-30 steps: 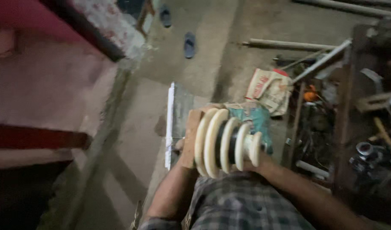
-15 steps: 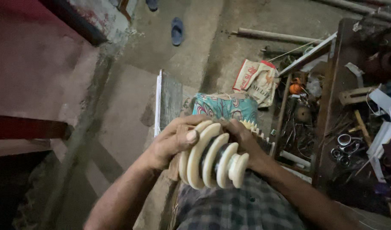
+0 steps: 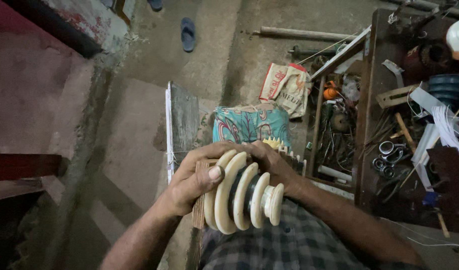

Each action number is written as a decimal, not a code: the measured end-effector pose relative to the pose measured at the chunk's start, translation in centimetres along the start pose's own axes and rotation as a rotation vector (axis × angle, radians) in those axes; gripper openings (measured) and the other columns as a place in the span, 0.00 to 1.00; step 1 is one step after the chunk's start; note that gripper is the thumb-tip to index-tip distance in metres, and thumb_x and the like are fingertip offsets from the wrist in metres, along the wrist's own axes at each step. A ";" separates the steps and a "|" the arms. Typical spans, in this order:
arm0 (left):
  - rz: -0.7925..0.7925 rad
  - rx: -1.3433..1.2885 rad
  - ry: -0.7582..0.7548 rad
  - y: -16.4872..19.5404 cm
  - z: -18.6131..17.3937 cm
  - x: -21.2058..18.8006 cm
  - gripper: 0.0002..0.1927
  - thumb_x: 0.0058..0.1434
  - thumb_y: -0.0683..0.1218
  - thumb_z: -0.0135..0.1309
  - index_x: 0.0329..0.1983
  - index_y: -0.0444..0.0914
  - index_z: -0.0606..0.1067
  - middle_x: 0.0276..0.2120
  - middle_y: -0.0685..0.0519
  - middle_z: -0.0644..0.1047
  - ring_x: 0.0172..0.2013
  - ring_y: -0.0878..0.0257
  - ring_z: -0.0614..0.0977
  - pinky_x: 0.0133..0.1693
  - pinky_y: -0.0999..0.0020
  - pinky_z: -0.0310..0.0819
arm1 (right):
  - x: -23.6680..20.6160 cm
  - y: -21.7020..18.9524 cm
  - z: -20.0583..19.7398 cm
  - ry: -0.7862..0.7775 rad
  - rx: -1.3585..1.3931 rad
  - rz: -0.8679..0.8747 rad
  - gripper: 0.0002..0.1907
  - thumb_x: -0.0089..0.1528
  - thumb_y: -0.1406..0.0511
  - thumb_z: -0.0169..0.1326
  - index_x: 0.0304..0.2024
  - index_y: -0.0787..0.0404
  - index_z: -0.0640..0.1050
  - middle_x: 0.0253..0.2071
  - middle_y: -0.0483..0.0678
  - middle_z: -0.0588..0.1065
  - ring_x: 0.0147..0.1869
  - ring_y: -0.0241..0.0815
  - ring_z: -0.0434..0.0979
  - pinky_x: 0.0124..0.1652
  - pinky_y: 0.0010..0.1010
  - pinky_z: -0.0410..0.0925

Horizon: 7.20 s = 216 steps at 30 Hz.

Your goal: The person holds a wooden bracket fitted with stacked ceramic insulators and wraps white electrical wire around the insulators, pulling the wire taut and turning the bracket as they work. They briefly use pliers on the assembly, then crouch to handle a plastic jug on the floor before returning to wrap more wire around the insulators.

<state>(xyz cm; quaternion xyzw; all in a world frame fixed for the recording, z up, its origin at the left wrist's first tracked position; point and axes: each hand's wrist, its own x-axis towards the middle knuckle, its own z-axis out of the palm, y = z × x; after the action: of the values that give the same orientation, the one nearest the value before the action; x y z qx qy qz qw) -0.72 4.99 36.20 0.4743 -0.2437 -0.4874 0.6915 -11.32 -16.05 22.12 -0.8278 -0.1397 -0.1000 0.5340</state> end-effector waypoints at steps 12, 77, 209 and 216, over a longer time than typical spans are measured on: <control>0.128 0.031 0.058 -2.5 -0.1 0.3 0.40 0.60 0.63 0.56 0.60 0.25 0.73 0.57 0.35 0.78 0.60 0.46 0.79 0.67 0.51 0.69 | -0.7 2.1 0.0 0.023 -0.066 -0.203 0.51 0.55 0.61 0.71 0.74 0.52 0.57 0.49 0.50 0.72 0.49 0.54 0.74 0.48 0.45 0.67; 0.547 0.786 0.212 -24.1 12.6 13.4 0.12 0.79 0.44 0.55 0.53 0.27 0.75 0.56 0.41 0.77 0.54 0.55 0.81 0.59 0.65 0.77 | -65.0 9.7 -7.4 1.864 -0.186 0.533 0.20 0.64 0.75 0.56 0.59 0.64 0.74 0.58 0.49 0.74 0.58 0.37 0.76 0.56 0.29 0.73; 0.648 0.097 -0.917 -5.1 36.5 15.6 0.14 0.76 0.45 0.56 0.46 0.26 0.79 0.39 0.39 0.81 0.33 0.57 0.82 0.34 0.67 0.73 | -46.7 -10.8 -5.9 1.495 0.375 0.312 0.25 0.63 0.60 0.62 0.62 0.62 0.77 0.52 0.45 0.79 0.51 0.34 0.78 0.46 0.23 0.71; 0.646 0.088 -0.930 -7.1 42.3 14.4 0.13 0.75 0.44 0.56 0.46 0.26 0.79 0.39 0.39 0.81 0.33 0.57 0.83 0.35 0.66 0.74 | -61.6 -9.8 -8.9 2.140 0.031 0.584 0.15 0.64 0.63 0.59 0.52 0.61 0.78 0.43 0.45 0.78 0.45 0.36 0.78 0.44 0.29 0.72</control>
<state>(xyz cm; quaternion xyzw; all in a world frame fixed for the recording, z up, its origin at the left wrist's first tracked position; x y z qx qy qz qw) -31.79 -26.27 46.29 0.1394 -0.6755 -0.3980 0.6049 -72.74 -28.01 14.72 -0.3087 0.5929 -0.6318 0.3925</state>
